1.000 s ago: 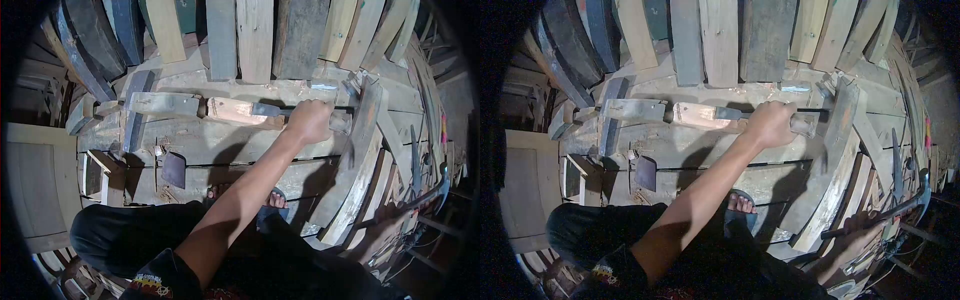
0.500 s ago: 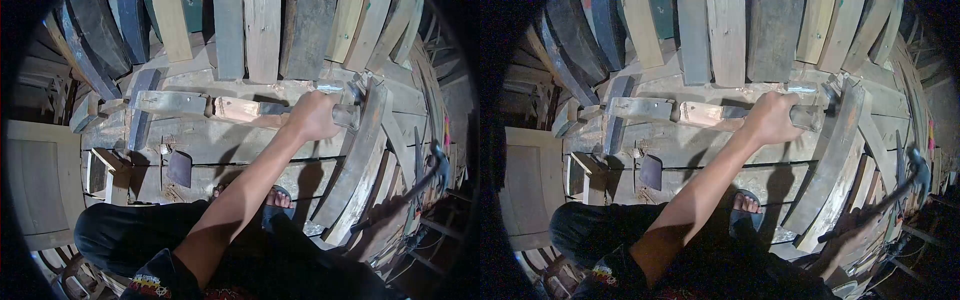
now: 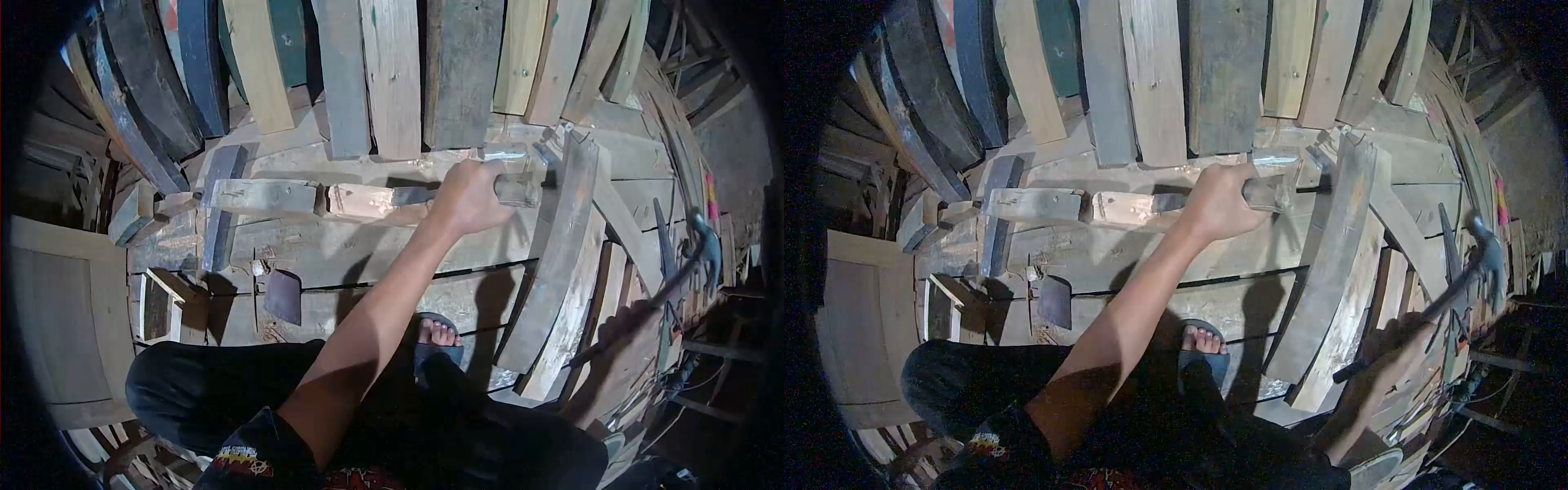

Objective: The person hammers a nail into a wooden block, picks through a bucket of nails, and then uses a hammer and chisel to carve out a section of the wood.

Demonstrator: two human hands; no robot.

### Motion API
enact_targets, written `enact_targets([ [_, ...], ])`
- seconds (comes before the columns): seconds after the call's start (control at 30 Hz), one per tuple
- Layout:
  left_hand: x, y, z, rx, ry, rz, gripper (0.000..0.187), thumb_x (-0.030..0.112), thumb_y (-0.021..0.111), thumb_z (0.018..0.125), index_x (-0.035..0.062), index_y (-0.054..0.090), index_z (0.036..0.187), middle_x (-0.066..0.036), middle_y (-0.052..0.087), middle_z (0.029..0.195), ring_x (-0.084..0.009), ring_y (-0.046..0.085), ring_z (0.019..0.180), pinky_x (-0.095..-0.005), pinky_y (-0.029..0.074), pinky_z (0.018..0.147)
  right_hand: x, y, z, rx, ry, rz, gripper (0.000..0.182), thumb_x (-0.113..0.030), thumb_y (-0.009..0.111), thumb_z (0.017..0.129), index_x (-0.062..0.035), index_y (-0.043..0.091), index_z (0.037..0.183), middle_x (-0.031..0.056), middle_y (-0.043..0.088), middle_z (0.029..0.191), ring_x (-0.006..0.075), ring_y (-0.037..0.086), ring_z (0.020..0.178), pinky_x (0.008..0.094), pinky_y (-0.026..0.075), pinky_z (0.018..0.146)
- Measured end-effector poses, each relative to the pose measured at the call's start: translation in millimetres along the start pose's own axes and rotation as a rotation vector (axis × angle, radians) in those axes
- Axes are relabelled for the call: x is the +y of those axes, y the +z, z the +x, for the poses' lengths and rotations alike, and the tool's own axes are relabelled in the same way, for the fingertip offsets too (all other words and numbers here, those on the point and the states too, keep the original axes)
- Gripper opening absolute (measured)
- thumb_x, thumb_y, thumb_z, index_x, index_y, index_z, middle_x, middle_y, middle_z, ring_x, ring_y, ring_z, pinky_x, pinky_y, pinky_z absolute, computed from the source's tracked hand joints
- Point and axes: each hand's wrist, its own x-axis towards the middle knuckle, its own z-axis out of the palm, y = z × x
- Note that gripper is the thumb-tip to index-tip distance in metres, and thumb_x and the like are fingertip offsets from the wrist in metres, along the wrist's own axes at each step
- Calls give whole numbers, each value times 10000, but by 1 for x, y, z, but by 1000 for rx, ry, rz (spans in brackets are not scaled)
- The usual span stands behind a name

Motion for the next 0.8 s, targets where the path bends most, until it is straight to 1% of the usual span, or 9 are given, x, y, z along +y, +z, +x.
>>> enact_targets([
  [0.17,-7,2,-1,-21,21,76,359,211,831,716,7,783,1008,-251,742,854,-403,758,804,-419,594,722,38,36,-14,102,-19,85,501,-602,459,1115,-125,520,975,-40,374,625,66,308,447,264,229,384],
  [0.2,-4,-1,-1,-23,21,75,360,210,831,713,6,784,1005,-252,742,849,-402,758,799,-419,594,723,92,25,-7,-120,-392,-327,484,-593,457,1118,-137,520,968,-44,379,624,65,320,451,260,237,392],
  [0.27,3,-1,-4,-57,-6,80,341,203,833,696,-3,776,961,-250,737,833,-402,750,782,-428,589,718,116,15,-20,-440,-314,-559,453,-569,456,1125,-158,523,947,-56,387,626,61,346,458,252,255,408],
  [0.3,1,2,-4,-58,25,89,330,200,831,693,-7,769,942,-250,733,828,-402,748,779,-431,585,714,93,26,-39,-520,124,-346,440,-555,457,1129,-167,527,933,-63,390,629,60,360,462,249,265,416],
  [0.47,0,1,-8,-8,78,81,291,199,815,683,-26,737,851,-252,715,799,-419,730,771,-445,572,698,45,-31,-2,-250,34,-265,535,-556,416,1142,-71,588,997,-25,464,698,92,470,564,269,398,496],
  [0.5,-3,2,-5,-4,80,112,291,204,814,683,-27,736,844,-252,713,795,-422,728,772,-445,572,699,17,-12,-8,-80,-36,-146,531,-601,401,1131,-129,537,928,-71,373,626,50,343,441,245,265,384],
  [0.63,-6,6,-5,9,89,92,280,224,805,697,-20,739,818,-256,705,773,-426,724,749,-453,581,693,-12,23,-14,223,-56,204,535,-685,408,1097,-188,497,919,-84,394,642,18,326,459,215,273,393],
  [0.7,-9,7,-3,19,76,129,281,215,802,696,-14,764,854,-260,711,784,-430,727,749,-456,591,704,32,20,-27,-116,-37,300,522,-626,420,1118,-148,528,938,-37,461,683,88,436,528,249,391,469],
  [0.8,-9,8,-6,16,99,91,299,209,801,691,-14,770,887,-275,713,800,-437,732,764,-461,598,726,83,32,-43,-369,274,-259,518,-626,467,1103,-139,545,946,-48,433,660,82,443,502,262,345,442],
])
